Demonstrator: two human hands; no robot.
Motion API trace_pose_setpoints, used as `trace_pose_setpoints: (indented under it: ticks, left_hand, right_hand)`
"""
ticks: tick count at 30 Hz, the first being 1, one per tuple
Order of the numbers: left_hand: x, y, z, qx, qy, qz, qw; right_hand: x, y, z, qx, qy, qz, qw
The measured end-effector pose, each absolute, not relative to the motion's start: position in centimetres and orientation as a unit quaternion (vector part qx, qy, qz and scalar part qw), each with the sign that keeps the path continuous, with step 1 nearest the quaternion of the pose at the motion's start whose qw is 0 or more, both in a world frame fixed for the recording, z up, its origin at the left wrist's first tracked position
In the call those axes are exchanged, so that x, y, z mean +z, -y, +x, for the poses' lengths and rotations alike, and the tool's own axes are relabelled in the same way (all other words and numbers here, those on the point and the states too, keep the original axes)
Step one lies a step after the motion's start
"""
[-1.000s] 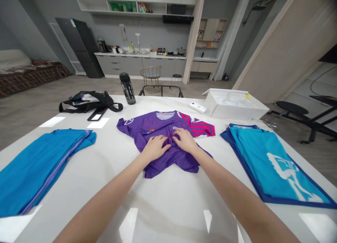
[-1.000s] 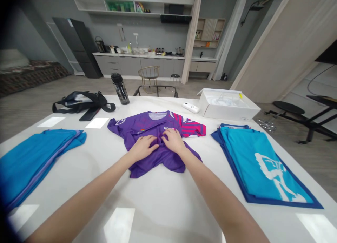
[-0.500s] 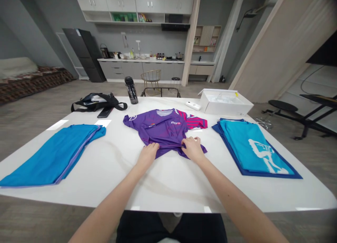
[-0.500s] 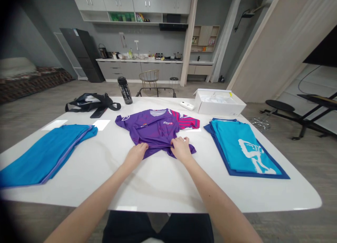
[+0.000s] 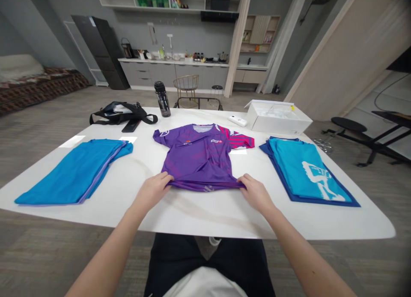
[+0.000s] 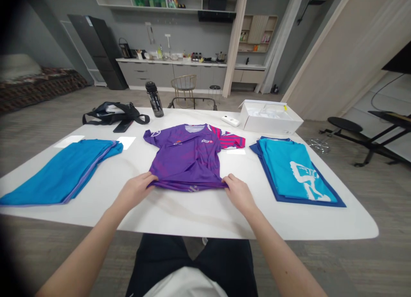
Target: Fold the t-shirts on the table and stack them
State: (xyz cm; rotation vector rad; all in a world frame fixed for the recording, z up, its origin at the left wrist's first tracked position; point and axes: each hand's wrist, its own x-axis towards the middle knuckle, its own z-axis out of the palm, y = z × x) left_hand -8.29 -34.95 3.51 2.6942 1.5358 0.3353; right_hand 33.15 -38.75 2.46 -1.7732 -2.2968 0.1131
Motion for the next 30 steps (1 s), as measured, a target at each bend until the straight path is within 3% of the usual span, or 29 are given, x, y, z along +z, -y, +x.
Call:
trace_pose_setpoints:
  ticks: [8,13,16,20,23,30]
  left_hand:
    - [1.9,37.3,-8.9,0.098,-0.499,0.854,0.108]
    - [1.9,38.0,-10.5,0.104,-0.518,0.831,0.176]
    - [3.6,38.0,-11.4,0.119,-0.526,0.831,0.135]
    - [6.5,38.3,-12.5,0.136,-0.547,0.826,-0.020]
    - [6.8,39.4,-13.0,0.092,-0.526,0.845,-0.033]
    - [3.0,43.1,-13.3,0.023,-0.507,0.856,0.099]
  right_hand:
    - [0.1,41.7,34.2,0.084,0.807,-0.570,0.129]
    - [0.1,42.4,35.3,0.127,0.748,-0.602,0.248]
    - [1.6,42.5,35.6,0.129,0.729,-0.605,0.293]
    - [3.9,43.1,35.6,0.119,0.733,-0.593,0.310]
    - [4.3,44.2,35.8,0.147,0.753,-0.576,0.283]
    - [2.1,46.9,36.8,0.270,0.792,-0.531,0.134]
